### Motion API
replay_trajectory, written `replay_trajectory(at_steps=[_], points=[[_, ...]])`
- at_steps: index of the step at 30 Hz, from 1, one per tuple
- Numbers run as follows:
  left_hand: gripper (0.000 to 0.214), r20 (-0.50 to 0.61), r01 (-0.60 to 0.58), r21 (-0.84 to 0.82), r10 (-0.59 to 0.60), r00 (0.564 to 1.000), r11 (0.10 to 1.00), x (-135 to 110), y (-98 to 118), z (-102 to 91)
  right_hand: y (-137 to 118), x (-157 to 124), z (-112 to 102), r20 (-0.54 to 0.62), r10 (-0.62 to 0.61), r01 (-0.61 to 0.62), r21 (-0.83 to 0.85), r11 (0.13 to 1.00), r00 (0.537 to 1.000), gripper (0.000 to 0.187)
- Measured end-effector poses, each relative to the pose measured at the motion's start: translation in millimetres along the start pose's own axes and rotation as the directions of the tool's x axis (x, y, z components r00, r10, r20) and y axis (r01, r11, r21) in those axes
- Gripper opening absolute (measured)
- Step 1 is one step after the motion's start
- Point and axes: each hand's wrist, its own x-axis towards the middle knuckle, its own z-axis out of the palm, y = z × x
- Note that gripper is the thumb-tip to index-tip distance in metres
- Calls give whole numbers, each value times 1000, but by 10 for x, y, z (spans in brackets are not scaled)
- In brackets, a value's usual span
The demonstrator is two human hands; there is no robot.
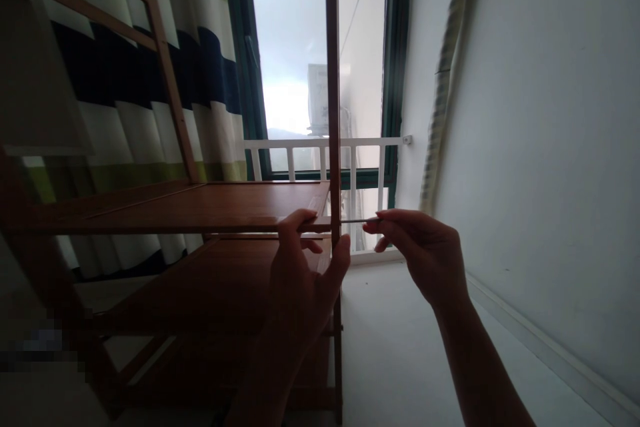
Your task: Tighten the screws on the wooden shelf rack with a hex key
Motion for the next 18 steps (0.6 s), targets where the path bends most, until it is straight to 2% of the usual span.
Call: replay_trajectory(at_steps=[3,7,10,13,15,18], points=[[42,-2,19,13,-19,1000,1000,-2,8,-1,-36,-6,-6,-18,-34,32,-119,992,999,24],[42,-10,31,25,-31,999,999,-1,7,11,-73,-22,-50,45,-193,197,-322,926,980,21],[41,-20,17,20,-16,1000,1000,0,-7,20,-81,-38,-49,72,-258,265,-387,883,964,21],[41,-21,-5,23,6,1000,1000,-3,-19,20,-105,-59,24,3,-198,188,-333,924,980,20],[41,-19,-4,27,5,1000,1000,-4,-20,15,-130,-72,90,-64,-88,71,-241,968,994,17],[41,-20,-2,29,3,1000,1000,0,-17,10,-157,-77,151,-130,53,-64,-86,994,990,12]])
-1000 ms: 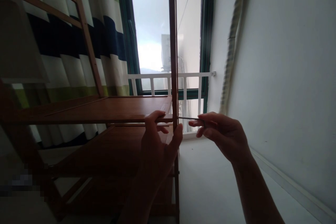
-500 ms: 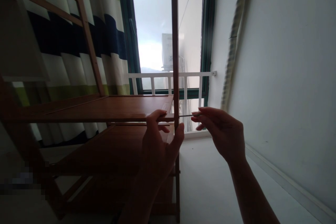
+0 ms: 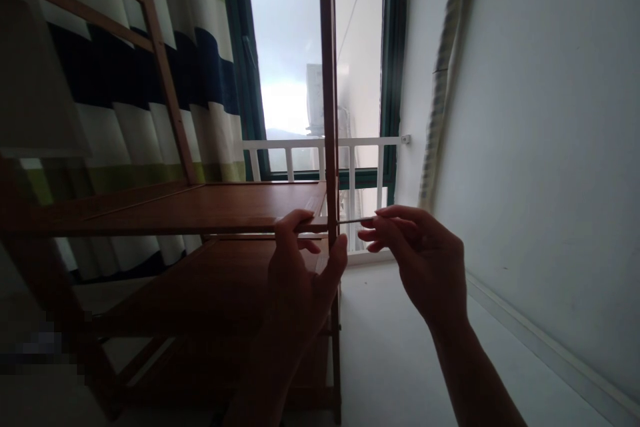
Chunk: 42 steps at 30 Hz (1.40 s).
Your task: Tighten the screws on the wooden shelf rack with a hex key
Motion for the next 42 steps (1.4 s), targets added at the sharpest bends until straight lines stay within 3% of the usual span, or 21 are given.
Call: replay_trajectory(at_steps=[3,9,14,18,23,29,32,34,36,38,42], points=[[41,0,-4,2,4,1000,1000,10,2,4,8,17,-14,9,90,-91,80,993,996,12],[41,-1,-6,-9,6,1000,1000,10,-1,13,0,58,-98,112,244,-252,55,966,963,16],[41,1,-10,-10,10,1000,1000,5,-7,11,-14,23,-56,226,353,-410,304,860,908,20],[42,-1,1,-9,-1,1000,1000,7,-4,11,13,-2,9,196,300,-351,332,875,934,7],[41,9,15,-15,-15,1000,1000,5,9,6,6,25,-45,166,143,-176,210,962,976,11],[41,15,30,-14,-30,999,999,0,29,2,165,110,-274,385,7,-86,187,979,923,37],[41,18,40,-10,-40,999,999,5,40,5,216,115,-255,351,-41,-32,198,980,935,33],[40,19,28,-19,-28,999,999,8,38,6,181,90,-178,260,-44,-3,177,984,965,20],[40,13,7,-28,-6,1000,1000,9,26,7,111,52,-81,113,23,-39,134,990,993,11],[41,4,-8,-28,8,1000,1000,6,9,6,50,19,4,41,139,-143,136,980,989,19],[43,-1,-9,-18,9,1000,1000,3,-13,4,59,6,79,115,248,-270,273,923,962,22]])
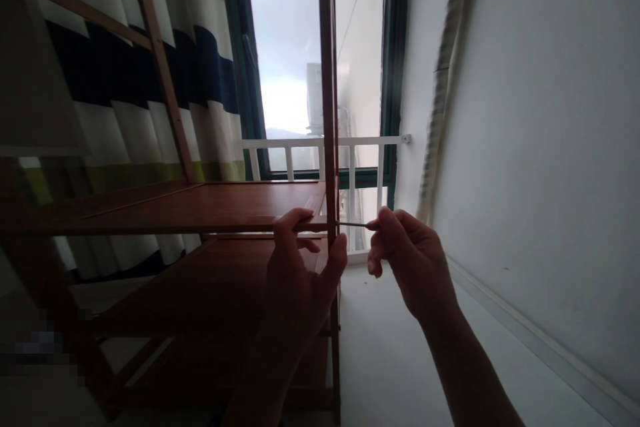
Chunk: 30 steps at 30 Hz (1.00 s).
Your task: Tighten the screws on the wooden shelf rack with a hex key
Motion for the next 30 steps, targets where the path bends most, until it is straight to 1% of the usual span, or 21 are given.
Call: replay_trajectory(at_steps=[1,3,5,6,8,9,10,12,13,14,16,18,20,21,22,24,26,28,30], points=[[44,0,0,2,0,1000,1000,1,-1,0,22,12,-7,3,-10,10,32,999,1000,18],[43,6,2,4,-2,1000,1000,5,1,2,67,44,-40,-27,-90,91,53,994,996,14],[42,6,8,2,-8,1000,1000,8,7,5,105,81,-94,-34,-185,185,26,982,982,18],[42,7,10,-1,-10,1000,1000,8,11,6,119,100,-125,-13,-213,213,10,977,977,20],[41,9,16,-6,-16,1000,1000,4,20,6,137,130,-178,43,-233,233,-13,972,972,23],[41,11,20,-6,-20,1000,1000,1,25,4,140,137,-192,55,-231,232,-27,972,971,23],[41,13,24,-4,-24,1000,1000,-2,30,2,138,137,-195,41,-230,232,-47,972,972,20],[42,18,33,-1,-33,999,999,-8,42,-5,123,114,-163,-21,-211,208,-92,974,977,9],[42,19,36,0,-36,999,999,-10,47,-9,109,94,-132,-44,-181,175,-105,979,983,10],[42,19,37,0,-37,999,999,-10,51,-12,92,71,-98,-53,-136,130,-101,986,989,17],[41,21,38,3,-38,999,999,-8,56,-14,55,30,-36,-15,-16,15,-43,999,1000,29],[40,19,31,5,-31,999,999,-5,54,-12,24,7,-5,26,71,-71,33,997,997,31],[40,18,18,3,-18,1000,1000,-4,45,-8,9,8,-11,30,74,-76,85,994,997,20],[41,19,13,2,-13,1000,1000,-3,40,-5,6,15,-26,26,52,-54,92,994,998,14],[41,17,11,3,-11,1000,1000,-3,35,-4,6,24,-48,26,21,-23,95,995,999,13],[41,12,16,6,-16,1000,1000,-2,32,-3,5,45,-107,65,-47,41,89,995,997,13],[41,15,22,-1,-22,1000,1000,-1,36,-5,2,66,-184,153,-89,78,72,994,984,13],[40,19,20,-10,-20,1000,1000,0,43,-6,7,91,-271,259,-111,99,55,993,959,22],[40,19,17,-13,-17,1000,1000,-1,49,-6,34,120,-351,339,-118,111,42,993,933,30]])
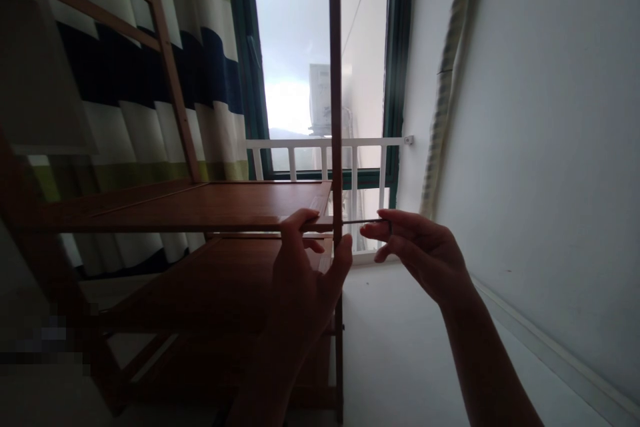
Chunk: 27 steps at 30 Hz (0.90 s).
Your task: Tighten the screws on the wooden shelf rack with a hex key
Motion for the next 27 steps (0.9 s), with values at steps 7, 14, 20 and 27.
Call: replay_trajectory(at_steps=[7,14,20,27], points=[[41,-1,21,3,-21,1000,1000,-5,-8,4,144,15,4,-61,-20,23,49,999,998,25],[43,-27,-9,-17,8,1000,1000,4,-52,18,25,21,376,-355,140,-92,148,985,924,23],[43,-14,2,0,-2,1000,1000,2,-54,16,74,37,315,-321,41,-11,94,996,946,15],[42,-11,15,-8,-15,1000,1000,6,-21,14,107,48,143,-260,-61,38,-90,995,964,11]])
